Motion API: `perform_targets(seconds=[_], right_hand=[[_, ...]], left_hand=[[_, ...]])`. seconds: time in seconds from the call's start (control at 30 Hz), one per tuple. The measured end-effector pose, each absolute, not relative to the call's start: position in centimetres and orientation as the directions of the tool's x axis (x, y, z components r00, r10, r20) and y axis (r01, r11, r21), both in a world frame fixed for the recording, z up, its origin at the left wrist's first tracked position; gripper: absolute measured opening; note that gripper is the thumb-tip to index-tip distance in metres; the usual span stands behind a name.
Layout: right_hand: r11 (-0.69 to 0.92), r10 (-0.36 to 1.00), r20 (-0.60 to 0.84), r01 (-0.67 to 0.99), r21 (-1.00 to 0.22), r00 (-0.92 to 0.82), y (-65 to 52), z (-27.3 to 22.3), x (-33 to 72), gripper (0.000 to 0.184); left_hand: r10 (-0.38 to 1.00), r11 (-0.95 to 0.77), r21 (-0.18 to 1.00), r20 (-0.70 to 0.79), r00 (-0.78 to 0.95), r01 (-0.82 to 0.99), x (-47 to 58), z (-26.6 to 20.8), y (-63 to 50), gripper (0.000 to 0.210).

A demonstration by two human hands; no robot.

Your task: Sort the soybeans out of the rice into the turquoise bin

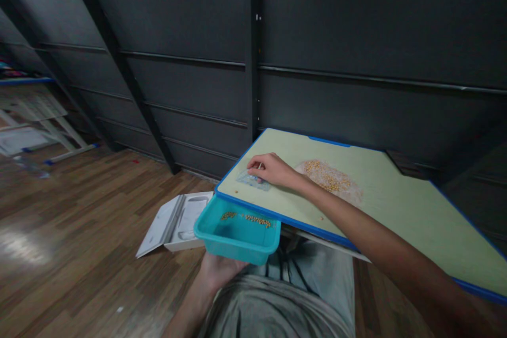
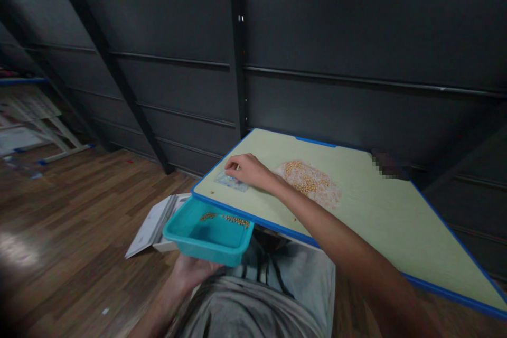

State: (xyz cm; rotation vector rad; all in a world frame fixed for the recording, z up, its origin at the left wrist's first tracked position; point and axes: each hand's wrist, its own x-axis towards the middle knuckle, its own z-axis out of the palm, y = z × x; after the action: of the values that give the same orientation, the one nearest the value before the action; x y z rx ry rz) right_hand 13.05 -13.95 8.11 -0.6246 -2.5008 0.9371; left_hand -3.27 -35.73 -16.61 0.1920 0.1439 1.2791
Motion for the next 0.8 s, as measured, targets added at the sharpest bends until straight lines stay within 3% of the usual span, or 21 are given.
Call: perform_targets(seconds=[0.17,0.33,0.53,0.63,0.8], right_hand=[[0.613,0.421,0.13,0.176,-0.771,-0.898,-15.2,7.6,12.1,0.007],[0.671,0.451,0.151,0.223,-0.707,-0.88,-14.8,8.2,14.2,0.007],[0.722,0.465,0.211,0.231,-0.652,-0.86,-13.0,9.5,20.5,0.011],[0.673,0.55,0.292,0.209,-0.71,-0.782,-11.5,9.5,24.1,0.019],[0.693,0.638,0.362,0.301,-0.656,-0.68,-8.9,9.2,29.9,0.024]], left_hand=[[0.97,0.238,0.182,-0.089,0.225,-0.954,-3.9,-16.3,-35.9,0.052],[0.97,0.207,0.215,-0.173,0.172,-0.954,-3.7,-16.1,-36.0,0.046],[0.974,0.202,0.155,-0.138,0.181,-0.967,-2.2,-17.2,-36.0,0.056],[0.969,0.235,0.172,-0.117,0.217,-0.957,0.4,-16.8,-36.1,0.052],[0.954,0.295,0.22,-0.011,0.3,-0.93,6.4,-14.8,-36.7,0.037]])
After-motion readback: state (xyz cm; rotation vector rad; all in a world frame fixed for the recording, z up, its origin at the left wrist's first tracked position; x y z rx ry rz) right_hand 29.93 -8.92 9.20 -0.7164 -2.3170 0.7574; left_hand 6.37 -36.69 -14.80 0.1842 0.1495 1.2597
